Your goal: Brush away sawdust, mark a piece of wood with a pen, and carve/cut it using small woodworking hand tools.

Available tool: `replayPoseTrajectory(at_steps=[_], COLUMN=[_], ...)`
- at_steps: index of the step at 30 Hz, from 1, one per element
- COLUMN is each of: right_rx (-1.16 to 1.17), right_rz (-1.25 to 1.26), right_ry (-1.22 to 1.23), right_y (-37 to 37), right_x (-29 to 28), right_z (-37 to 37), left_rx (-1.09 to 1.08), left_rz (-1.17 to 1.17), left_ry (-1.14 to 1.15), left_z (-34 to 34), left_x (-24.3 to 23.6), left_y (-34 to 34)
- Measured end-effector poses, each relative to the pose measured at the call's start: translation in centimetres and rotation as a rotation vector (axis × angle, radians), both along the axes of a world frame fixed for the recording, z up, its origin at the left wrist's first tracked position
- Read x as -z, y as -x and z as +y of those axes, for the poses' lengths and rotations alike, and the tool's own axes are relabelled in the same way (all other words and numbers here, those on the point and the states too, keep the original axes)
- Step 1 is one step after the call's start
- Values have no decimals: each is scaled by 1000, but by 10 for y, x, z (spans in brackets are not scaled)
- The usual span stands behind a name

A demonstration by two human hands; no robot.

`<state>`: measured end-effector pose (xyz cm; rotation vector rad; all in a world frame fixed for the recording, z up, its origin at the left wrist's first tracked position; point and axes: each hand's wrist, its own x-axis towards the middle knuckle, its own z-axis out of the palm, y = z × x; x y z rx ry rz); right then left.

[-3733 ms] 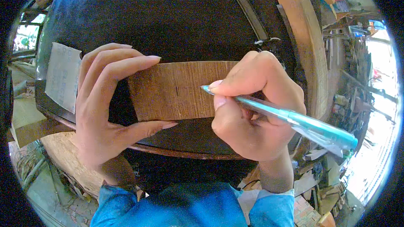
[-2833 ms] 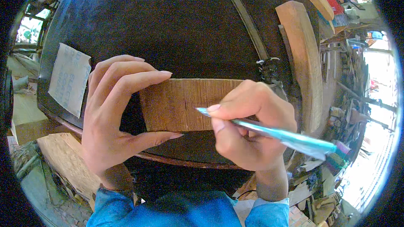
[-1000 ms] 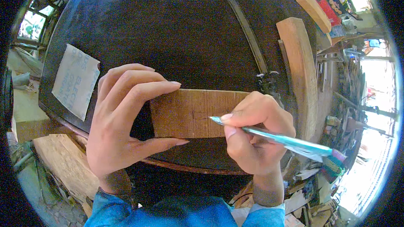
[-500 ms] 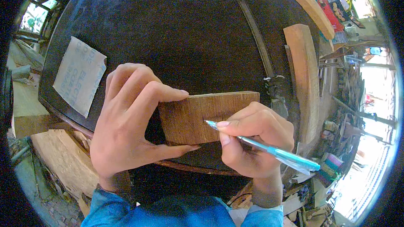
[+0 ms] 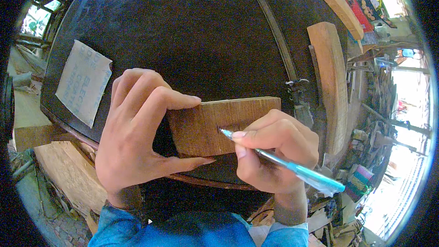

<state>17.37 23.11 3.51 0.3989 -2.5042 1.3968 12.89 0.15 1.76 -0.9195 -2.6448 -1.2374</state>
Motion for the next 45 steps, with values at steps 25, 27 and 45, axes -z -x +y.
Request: replayPoseTrajectory(at_steps=[25,27,45], right_rx=[1,-56,44], right_rz=[11,9,47], right_ry=[-8,-26,19], right_y=[-2,2,-2], right_x=[-2,-1,1], right_z=[0,0,-1], left_rx=[-2,-4,14], left_rz=[28,18,40], left_ry=[4,10,5], left_z=[1,0,-2], left_x=[0,1,0], left_y=[0,2,1])
